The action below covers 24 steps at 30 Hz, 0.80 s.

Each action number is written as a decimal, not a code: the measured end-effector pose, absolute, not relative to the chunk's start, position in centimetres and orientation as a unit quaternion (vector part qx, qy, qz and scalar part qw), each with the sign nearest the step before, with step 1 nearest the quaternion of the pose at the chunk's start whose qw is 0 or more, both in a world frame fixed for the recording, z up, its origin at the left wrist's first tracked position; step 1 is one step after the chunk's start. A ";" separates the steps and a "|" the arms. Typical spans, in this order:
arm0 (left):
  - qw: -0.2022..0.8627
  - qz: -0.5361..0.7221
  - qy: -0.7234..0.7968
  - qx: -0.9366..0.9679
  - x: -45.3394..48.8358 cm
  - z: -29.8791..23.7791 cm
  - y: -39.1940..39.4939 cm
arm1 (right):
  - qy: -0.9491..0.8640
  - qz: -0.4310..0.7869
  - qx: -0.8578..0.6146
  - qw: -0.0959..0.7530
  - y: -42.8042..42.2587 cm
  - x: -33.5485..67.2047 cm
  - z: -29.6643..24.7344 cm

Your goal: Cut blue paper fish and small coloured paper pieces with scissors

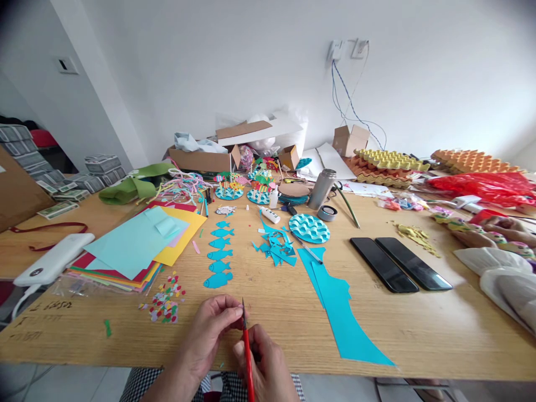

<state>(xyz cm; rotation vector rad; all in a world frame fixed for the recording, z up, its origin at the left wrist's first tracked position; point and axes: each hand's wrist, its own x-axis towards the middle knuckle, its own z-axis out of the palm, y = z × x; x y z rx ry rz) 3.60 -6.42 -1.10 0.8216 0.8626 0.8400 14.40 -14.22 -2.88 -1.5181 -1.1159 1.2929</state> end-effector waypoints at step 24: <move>0.749 0.377 0.403 0.367 3.6 -1.0 -6.2 | -0.448 0.515 -0.608 0.407 -14.2 14.5 -2.8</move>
